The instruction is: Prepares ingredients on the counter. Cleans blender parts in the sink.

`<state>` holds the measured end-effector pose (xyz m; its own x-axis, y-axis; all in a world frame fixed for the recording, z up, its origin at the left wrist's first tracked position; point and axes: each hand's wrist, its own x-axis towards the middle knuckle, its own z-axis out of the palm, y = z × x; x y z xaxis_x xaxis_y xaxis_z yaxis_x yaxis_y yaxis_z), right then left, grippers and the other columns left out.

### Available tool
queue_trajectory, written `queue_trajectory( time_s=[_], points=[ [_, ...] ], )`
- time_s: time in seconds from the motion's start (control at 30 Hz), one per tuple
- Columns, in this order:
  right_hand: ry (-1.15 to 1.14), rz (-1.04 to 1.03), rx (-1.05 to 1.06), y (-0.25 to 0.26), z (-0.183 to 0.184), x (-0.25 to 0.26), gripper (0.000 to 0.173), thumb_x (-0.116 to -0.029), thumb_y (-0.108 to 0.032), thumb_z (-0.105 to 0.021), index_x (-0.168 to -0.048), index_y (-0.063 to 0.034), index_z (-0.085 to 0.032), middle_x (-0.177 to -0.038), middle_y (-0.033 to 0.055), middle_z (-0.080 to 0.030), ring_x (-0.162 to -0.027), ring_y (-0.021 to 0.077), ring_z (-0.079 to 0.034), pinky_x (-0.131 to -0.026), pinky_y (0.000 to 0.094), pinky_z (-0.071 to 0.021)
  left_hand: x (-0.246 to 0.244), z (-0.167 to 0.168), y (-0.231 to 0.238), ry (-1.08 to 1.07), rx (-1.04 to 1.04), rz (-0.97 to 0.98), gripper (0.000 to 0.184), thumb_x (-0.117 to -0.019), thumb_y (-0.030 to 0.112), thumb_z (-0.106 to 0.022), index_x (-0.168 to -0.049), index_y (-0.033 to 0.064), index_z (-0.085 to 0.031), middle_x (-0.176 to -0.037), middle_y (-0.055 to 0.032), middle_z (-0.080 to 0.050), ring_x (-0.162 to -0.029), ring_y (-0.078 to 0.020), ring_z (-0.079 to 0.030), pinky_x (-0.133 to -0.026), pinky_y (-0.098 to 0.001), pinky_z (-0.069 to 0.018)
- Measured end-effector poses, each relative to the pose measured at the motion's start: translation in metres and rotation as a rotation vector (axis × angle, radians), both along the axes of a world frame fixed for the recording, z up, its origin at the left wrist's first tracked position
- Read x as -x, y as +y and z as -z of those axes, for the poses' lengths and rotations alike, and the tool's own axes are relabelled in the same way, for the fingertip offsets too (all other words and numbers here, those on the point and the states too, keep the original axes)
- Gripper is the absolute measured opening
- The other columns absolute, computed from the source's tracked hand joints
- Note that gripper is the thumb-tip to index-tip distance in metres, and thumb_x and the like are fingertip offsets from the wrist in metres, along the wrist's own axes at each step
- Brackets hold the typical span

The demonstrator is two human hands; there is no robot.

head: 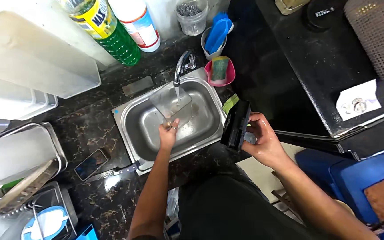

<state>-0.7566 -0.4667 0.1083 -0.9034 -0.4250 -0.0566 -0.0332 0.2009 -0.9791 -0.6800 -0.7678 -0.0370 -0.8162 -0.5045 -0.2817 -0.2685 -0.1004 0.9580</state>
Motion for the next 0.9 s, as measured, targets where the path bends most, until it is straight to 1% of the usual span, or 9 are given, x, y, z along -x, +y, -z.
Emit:
queue_trajectory(
  time_s=[0.23, 0.37, 0.43, 0.47, 0.53, 0.6, 0.67, 0.8, 0.9],
  points=[
    [-0.001, -0.076, -0.036, -0.013, 0.000, -0.004, 0.055, -0.0755, -0.015, -0.083, -0.122, -0.0134, -0.054, -0.127, 0.0079, -0.057, -0.113, 0.0211, -0.064, -0.087, 0.0365, -0.0616, -0.014, 0.032, 0.017, 0.155, -0.156, -0.034, 0.034, -0.0944, 0.027, -0.065, -0.062, 0.0194, -0.058, -0.054, 0.0066, -0.057, -0.049, -0.0056, -0.055, -0.051, -0.0243, -0.0498],
    [-0.017, -0.095, -0.047, -0.012, 0.003, -0.007, 0.053, -0.0759, -0.016, -0.083, -0.121, -0.0145, -0.054, -0.128, 0.0072, -0.058, -0.112, 0.0204, -0.064, -0.088, 0.0356, -0.0616, -0.016, 0.025, 0.008, 0.010, -0.065, 0.029, 0.034, -0.0951, 0.026, -0.066, -0.064, 0.0175, -0.055, -0.054, 0.0073, -0.052, -0.048, -0.0050, -0.050, -0.050, -0.0242, -0.0462],
    [-0.023, -0.086, -0.062, -0.012, 0.006, -0.005, 0.053, -0.0747, -0.015, -0.082, -0.120, -0.0135, -0.055, -0.128, 0.0080, -0.058, -0.112, 0.0205, -0.065, -0.087, 0.0359, -0.0619, -0.002, 0.000, -0.002, -0.210, 0.173, 0.190, 0.042, -0.0965, 0.030, -0.068, -0.062, 0.0133, -0.052, -0.052, 0.0046, -0.047, -0.046, -0.0073, -0.047, -0.048, -0.0274, -0.0424],
    [-0.020, -0.081, -0.069, -0.010, 0.006, -0.004, 0.053, -0.0745, -0.015, -0.082, -0.120, -0.0131, -0.055, -0.128, 0.0080, -0.058, -0.111, 0.0199, -0.065, -0.086, 0.0356, -0.0618, 0.008, -0.016, -0.008, -0.330, 0.313, 0.308, 0.044, -0.0970, 0.036, -0.068, -0.065, 0.0088, -0.055, -0.055, -0.0011, -0.048, -0.049, -0.0141, -0.048, -0.050, -0.0355, -0.0427],
    [-0.023, -0.079, -0.066, -0.005, 0.009, -0.002, 0.052, -0.0747, -0.015, -0.082, -0.120, -0.0130, -0.055, -0.128, 0.0073, -0.058, -0.111, 0.0187, -0.065, -0.087, 0.0359, -0.0617, 0.027, -0.046, -0.018, -0.467, 0.542, 0.536, 0.042, -0.0979, 0.041, -0.065, -0.085, 0.0016, -0.066, -0.070, -0.0142, -0.061, -0.066, -0.0312, -0.062, -0.063, -0.0562, -0.0515],
    [-0.034, -0.085, -0.059, -0.002, 0.013, 0.000, 0.052, -0.0756, -0.016, -0.082, -0.120, -0.0123, -0.055, -0.129, 0.0077, -0.058, -0.111, 0.0187, -0.065, -0.086, 0.0372, -0.0616, 0.046, -0.067, -0.019, -0.549, 0.705, 0.718, 0.044, -0.1003, 0.043, -0.061, -0.106, -0.0001, -0.066, -0.088, -0.0203, -0.068, -0.084, -0.0386, -0.068, -0.076, -0.0632, -0.0546],
    [-0.053, -0.083, -0.051, -0.001, 0.017, 0.003, 0.053, -0.0755, -0.017, -0.082, -0.122, -0.0114, -0.056, -0.129, 0.0078, -0.058, -0.110, 0.0187, -0.064, -0.086, 0.0372, -0.0610, 0.067, -0.080, -0.011, -0.677, 0.835, 0.877, 0.051, -0.1023, 0.048, -0.055, -0.113, -0.0007, -0.065, -0.099, -0.0245, -0.069, -0.096, -0.0437, -0.069, -0.082, -0.0659, -0.0534],
    [-0.089, -0.073, -0.021, -0.004, 0.025, 0.009, 0.056, -0.0739, -0.014, -0.081, -0.123, -0.0118, -0.055, -0.128, 0.0074, -0.057, -0.110, 0.0183, -0.064, -0.083, 0.0365, -0.0609, 0.102, -0.099, 0.013, -0.925, 0.900, 1.113, 0.054, -0.1032, 0.048, -0.052, -0.112, -0.0032, -0.066, -0.105, -0.0278, -0.068, -0.102, -0.0459, -0.067, -0.084, -0.0677, -0.0517],
    [-0.105, -0.068, 0.000, -0.007, 0.028, 0.014, 0.057, -0.0714, -0.013, -0.081, -0.122, -0.0124, -0.055, -0.127, 0.0071, -0.056, -0.111, 0.0178, -0.063, -0.082, 0.0361, -0.0606, 0.123, -0.122, 0.031, -1.088, 0.937, 1.200, 0.048, -0.1017, 0.041, -0.055, -0.097, -0.0047, -0.068, -0.103, -0.0280, -0.068, -0.102, -0.0454, -0.067, -0.082, -0.0677, -0.0507]
  ],
)
